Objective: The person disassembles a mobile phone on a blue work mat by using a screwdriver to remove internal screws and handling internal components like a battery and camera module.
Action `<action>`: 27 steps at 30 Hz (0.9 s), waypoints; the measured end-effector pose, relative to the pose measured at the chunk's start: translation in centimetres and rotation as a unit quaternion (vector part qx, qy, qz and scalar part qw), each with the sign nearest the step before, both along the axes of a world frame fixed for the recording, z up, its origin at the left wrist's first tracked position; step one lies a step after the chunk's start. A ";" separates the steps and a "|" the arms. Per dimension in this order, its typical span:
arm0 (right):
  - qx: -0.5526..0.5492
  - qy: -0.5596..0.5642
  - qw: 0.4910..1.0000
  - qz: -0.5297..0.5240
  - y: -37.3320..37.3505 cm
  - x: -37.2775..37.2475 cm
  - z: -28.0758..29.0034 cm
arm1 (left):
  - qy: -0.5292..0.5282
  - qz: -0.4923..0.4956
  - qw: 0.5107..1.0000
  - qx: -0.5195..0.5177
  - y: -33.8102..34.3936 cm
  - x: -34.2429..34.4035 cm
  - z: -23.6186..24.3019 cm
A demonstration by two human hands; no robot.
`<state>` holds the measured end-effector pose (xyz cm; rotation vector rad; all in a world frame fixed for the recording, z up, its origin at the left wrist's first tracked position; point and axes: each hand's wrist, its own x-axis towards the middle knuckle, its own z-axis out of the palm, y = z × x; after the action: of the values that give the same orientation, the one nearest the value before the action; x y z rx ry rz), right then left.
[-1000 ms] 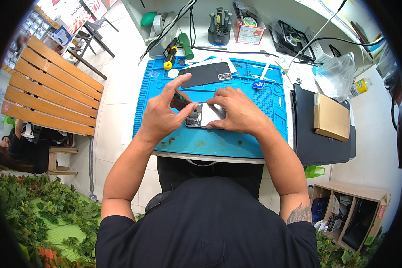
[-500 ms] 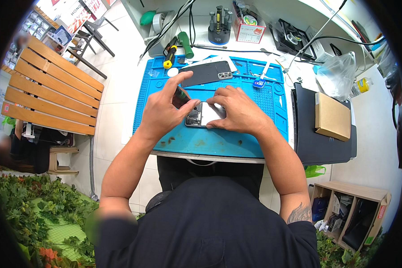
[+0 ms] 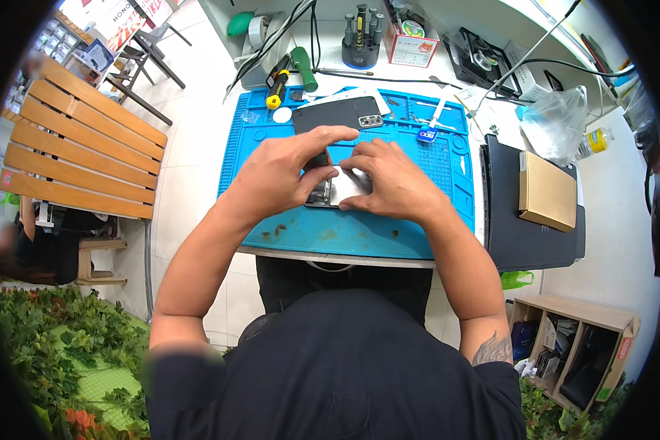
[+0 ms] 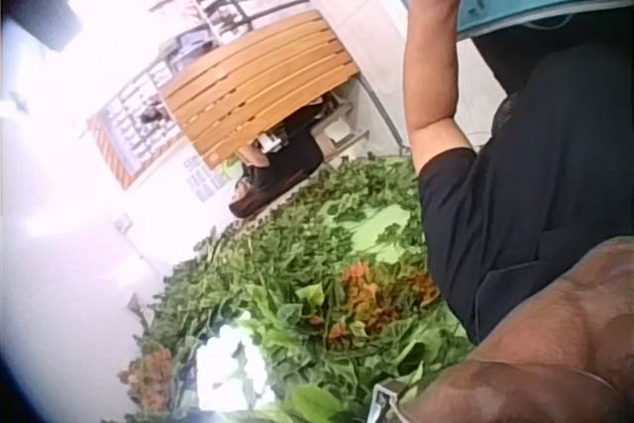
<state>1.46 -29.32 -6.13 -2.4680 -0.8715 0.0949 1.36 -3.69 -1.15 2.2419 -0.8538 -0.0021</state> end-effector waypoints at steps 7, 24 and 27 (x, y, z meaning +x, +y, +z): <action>0.004 0.010 1.000 0.001 0.1 0.1 0.2 | 0.007 -0.061 0.997 -0.056 1.0 1.2 0.3; 0.025 -0.008 1.000 0.010 -0.4 0.2 -0.2 | 0.008 -0.023 1.000 0.017 0.2 1.0 1.7; 0.020 0.004 1.000 0.010 -0.4 0.0 0.0 | 0.038 -0.043 0.998 -0.018 0.5 1.1 1.7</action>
<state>1.46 -29.67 -6.08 -2.4211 -0.8870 0.0945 2.42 -3.16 0.54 2.1558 -0.9027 -0.1110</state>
